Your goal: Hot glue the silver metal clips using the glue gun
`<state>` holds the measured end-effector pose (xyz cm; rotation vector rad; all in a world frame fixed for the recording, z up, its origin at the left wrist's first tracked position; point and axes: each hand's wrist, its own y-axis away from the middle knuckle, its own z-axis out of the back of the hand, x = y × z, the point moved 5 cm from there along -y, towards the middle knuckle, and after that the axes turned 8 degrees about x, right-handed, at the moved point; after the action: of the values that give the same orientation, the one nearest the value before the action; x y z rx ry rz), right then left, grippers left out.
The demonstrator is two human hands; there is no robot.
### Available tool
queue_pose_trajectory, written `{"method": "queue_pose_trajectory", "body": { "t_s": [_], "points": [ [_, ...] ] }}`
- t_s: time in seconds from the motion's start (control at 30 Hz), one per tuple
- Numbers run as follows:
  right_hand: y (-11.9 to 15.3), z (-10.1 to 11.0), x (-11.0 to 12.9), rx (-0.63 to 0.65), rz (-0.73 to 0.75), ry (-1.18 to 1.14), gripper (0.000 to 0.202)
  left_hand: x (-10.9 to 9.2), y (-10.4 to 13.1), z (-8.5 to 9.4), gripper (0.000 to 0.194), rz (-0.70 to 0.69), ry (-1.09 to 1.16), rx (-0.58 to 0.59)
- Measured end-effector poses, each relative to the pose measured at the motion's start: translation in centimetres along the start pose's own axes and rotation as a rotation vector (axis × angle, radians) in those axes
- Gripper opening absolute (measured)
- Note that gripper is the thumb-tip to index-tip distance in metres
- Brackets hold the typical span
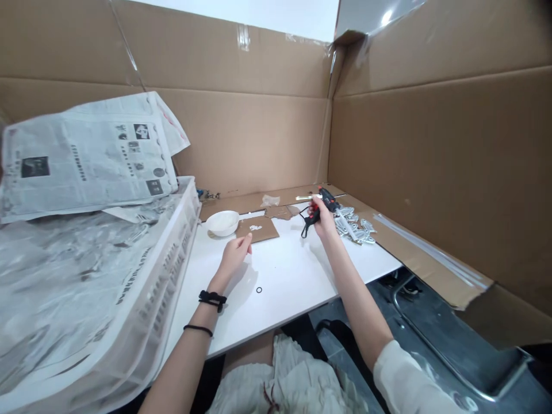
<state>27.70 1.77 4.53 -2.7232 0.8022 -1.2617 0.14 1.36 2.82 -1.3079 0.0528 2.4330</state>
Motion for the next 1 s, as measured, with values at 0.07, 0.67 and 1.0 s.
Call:
{"method": "queue_pose_trajectory", "body": {
  "t_s": [0.07, 0.67, 1.0],
  "points": [
    [-1.2, 2.7, 1.2, -0.188, 0.025, -0.033, 0.030, -0.2, 0.1, -0.1, 0.046, -0.019, -0.012, 0.011],
    [-3.7, 12.7, 3.4, -0.684, -0.047, 0.049, 0.031, 0.5, 0.1, 0.3, 0.032, -0.028, -0.015, -0.047],
    [-0.9, 9.5, 4.4, -0.718, 0.123, 0.038, 0.023, -0.2, 1.5, -0.2, 0.033, 0.001, -0.245, -0.079]
  ]
}}
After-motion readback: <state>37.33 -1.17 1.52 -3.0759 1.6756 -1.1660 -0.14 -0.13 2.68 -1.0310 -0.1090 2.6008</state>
